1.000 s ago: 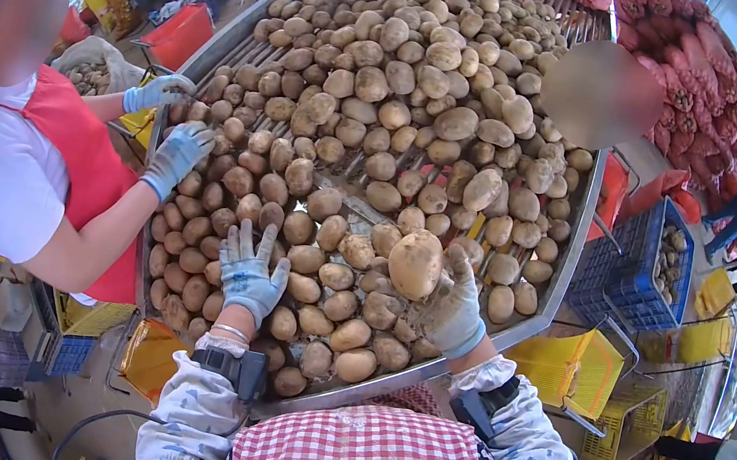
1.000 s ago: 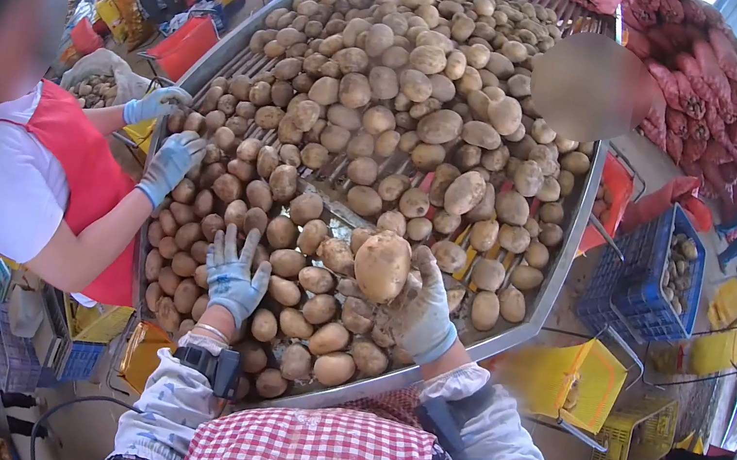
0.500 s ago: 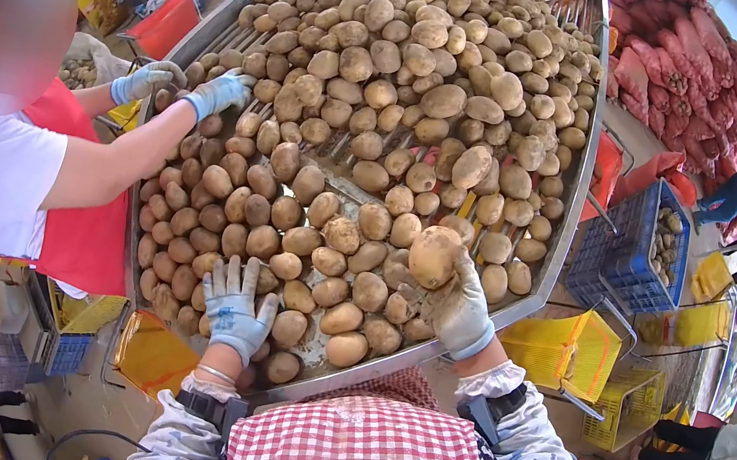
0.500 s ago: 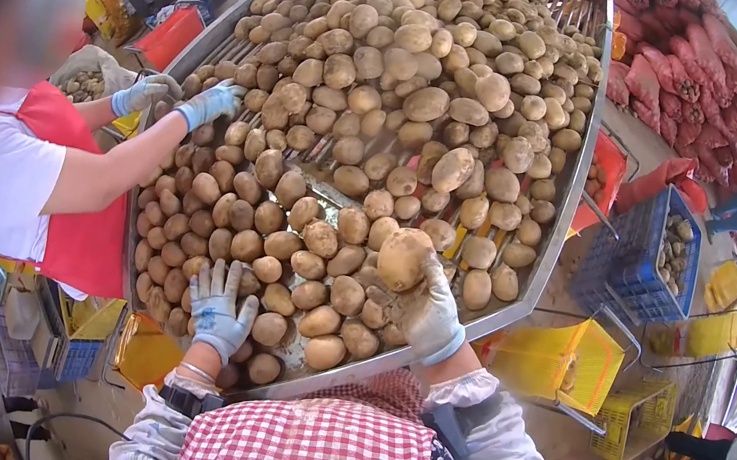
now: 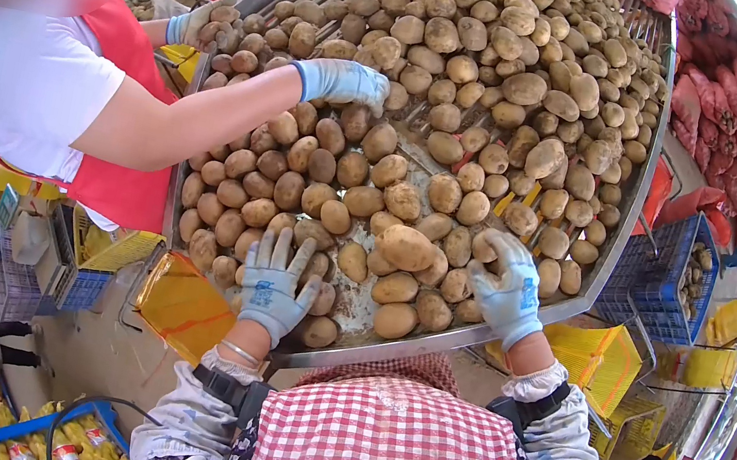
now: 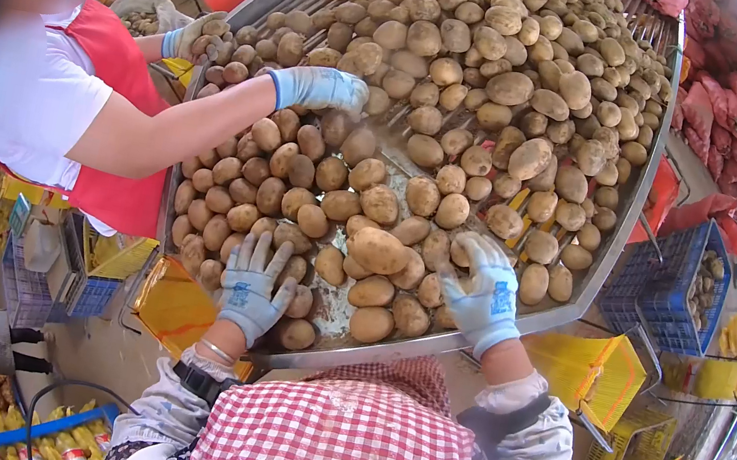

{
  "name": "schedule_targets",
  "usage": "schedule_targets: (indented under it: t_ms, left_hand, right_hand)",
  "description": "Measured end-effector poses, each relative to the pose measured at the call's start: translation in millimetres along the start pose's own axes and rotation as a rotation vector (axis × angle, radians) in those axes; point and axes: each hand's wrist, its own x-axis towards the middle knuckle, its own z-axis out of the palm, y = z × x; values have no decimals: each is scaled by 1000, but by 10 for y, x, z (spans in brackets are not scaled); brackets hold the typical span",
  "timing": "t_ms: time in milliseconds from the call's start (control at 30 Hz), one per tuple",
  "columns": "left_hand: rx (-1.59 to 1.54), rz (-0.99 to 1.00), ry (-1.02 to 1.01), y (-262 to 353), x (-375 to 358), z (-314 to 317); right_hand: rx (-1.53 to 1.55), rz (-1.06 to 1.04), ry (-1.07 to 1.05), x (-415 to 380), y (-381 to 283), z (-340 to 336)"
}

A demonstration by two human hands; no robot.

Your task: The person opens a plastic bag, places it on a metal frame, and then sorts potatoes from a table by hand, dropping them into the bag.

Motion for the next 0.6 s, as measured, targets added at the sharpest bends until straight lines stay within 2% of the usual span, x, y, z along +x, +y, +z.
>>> schedule_targets:
  t_ms: [33, 67, 100, 167, 200, 233, 300, 333, 367, 433, 500, 567, 600]
  left_hand:
    - [67, -61, -38, -35, -98, -11]
    - [133, -119, -77, -30, -140, -24]
    - [122, -115, -79, 58, -122, -122]
    - [-101, -12, -77, 276, -119, -299]
    - [-151, 93, -86, 352, -106, -281]
    - [-150, 92, -88, 322, -120, -238]
    - [-134, 101, -155, 225, -97, -182]
    - [-58, 27, -187, 152, -122, -196]
    - [-60, 25, -188, 110, -157, -224]
    - [21, -22, -180, 87, -293, -260]
    - [52, -42, -196, 190, -278, -350]
    - [-58, -160, -126, 280, -228, -335]
    - [-122, -129, -35, 342, -191, -345]
  right_hand:
    - [-219, -59, -70, -110, 17, -9]
    - [-203, -1, -143, -247, 45, 65]
    - [-309, -99, -142, -361, 6, 126]
    - [-351, -71, -281, -456, -92, 196]
    - [-277, -108, -215, -423, -117, 178]
    - [-275, -108, -216, -410, -110, 171]
    - [-12, -148, -56, -349, -83, 123]
    - [-67, -251, 5, -335, -76, 111]
    - [-67, -251, 3, -352, -92, 118]
    - [-146, -338, -338, -462, -120, 139]
    - [-123, -358, -307, -470, -218, 230]
    - [-92, -361, -314, -439, -359, 333]
    - [-92, -362, -312, -442, -405, 375]
